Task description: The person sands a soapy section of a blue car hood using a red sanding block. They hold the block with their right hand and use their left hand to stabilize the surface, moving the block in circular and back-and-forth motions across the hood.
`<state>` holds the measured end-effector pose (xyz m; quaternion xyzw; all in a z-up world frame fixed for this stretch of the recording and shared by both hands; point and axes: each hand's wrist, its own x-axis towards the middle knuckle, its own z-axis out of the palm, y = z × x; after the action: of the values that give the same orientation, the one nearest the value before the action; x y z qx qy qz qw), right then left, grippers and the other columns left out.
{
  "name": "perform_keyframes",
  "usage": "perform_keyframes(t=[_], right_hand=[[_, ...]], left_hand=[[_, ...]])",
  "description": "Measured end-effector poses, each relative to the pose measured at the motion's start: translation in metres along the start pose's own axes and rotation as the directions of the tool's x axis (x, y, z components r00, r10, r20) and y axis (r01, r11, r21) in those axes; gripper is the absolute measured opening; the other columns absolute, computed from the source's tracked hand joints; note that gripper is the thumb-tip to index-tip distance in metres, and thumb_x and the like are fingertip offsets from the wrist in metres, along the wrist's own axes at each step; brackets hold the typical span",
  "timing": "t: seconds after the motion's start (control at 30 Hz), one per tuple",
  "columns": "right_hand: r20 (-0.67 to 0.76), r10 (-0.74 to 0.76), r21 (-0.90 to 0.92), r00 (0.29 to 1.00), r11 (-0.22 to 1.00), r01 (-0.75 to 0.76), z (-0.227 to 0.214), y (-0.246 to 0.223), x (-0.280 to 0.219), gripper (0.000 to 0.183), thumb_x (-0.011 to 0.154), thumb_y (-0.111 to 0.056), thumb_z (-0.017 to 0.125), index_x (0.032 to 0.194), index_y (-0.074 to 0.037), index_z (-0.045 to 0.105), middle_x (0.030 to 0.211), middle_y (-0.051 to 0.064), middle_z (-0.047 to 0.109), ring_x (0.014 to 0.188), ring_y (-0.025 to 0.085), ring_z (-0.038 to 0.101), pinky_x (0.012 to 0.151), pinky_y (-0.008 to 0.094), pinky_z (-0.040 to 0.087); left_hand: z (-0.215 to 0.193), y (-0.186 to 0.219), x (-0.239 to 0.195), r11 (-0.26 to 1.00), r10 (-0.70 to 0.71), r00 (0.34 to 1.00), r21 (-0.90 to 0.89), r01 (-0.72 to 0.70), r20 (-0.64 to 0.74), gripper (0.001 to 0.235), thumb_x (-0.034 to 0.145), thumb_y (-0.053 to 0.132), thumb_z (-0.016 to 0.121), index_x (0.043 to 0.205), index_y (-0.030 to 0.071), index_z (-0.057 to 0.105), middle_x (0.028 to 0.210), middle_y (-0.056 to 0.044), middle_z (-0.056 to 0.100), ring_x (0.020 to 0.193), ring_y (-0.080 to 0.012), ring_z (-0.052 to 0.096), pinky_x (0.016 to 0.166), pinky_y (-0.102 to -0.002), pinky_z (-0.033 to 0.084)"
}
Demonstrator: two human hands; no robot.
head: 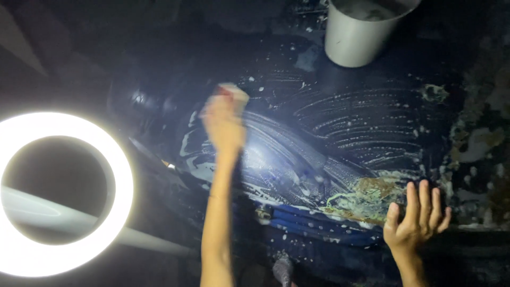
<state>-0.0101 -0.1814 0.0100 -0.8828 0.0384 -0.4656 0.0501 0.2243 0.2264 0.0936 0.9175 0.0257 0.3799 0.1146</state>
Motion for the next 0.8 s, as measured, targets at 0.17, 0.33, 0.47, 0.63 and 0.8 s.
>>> perform_keyframes(t=[0.17,0.33,0.47,0.63,0.8], right_hand=[[-0.034,0.008,-0.013,0.999,1.000,-0.008,0.002,0.000,0.002,0.062,0.110,-0.040,0.042,0.137,0.002,0.078,0.150,0.022,0.070,0.144,0.040,0.057,0.125,0.050,0.022],[-0.039,0.005,-0.015,0.999,1.000,-0.006,0.002,0.002,0.002,0.060,0.110,-0.039,0.044,0.137,0.002,0.079,0.150,0.022,0.071,0.143,0.039,0.058,0.125,0.049,0.023],[-0.016,-0.020,-0.042,1.000,0.999,0.019,-0.002,-0.003,0.006,0.063,0.108,-0.041,0.040,0.137,0.000,0.078,0.149,0.021,0.070,0.142,0.038,0.059,0.124,0.050,0.026],[-0.003,0.023,-0.031,1.000,0.999,-0.023,-0.005,-0.007,0.008,0.059,0.107,-0.039,0.042,0.139,-0.001,0.074,0.150,0.021,0.068,0.141,0.038,0.058,0.125,0.050,0.023],[-0.030,0.053,-0.008,0.998,0.999,-0.053,-0.002,-0.009,0.009,0.056,0.106,-0.038,0.043,0.136,-0.003,0.074,0.147,0.017,0.067,0.142,0.034,0.055,0.124,0.047,0.022]], left_hand=[[-0.021,0.025,0.008,0.983,-0.157,0.987,-0.101,0.153,-0.030,0.041,0.099,0.030,0.040,0.130,0.003,0.048,0.129,-0.018,0.052,0.121,-0.0389,0.045,0.104,-0.055,0.031],[-0.116,0.179,-0.034,0.974,0.225,0.809,-0.161,-0.162,0.544,0.023,0.089,0.005,0.045,0.100,0.011,0.064,0.098,-0.006,0.066,0.094,-0.0198,0.062,0.093,-0.036,0.050],[-0.055,0.138,-0.049,0.766,0.614,0.773,-0.353,-0.537,0.157,0.050,0.096,0.029,0.039,0.142,0.009,0.033,0.149,-0.010,0.035,0.141,-0.0291,0.030,0.121,-0.048,0.018],[0.021,0.017,0.031,0.978,0.093,0.990,-0.179,-0.111,-0.109,0.043,0.095,0.028,0.047,0.130,0.006,0.057,0.129,-0.019,0.061,0.118,-0.0413,0.056,0.104,-0.053,0.036],[-0.012,0.076,0.017,0.983,-0.007,0.995,-0.180,0.025,0.095,0.048,0.102,0.026,0.034,0.143,0.004,0.046,0.144,-0.023,0.051,0.137,-0.0421,0.043,0.116,-0.060,0.022]])
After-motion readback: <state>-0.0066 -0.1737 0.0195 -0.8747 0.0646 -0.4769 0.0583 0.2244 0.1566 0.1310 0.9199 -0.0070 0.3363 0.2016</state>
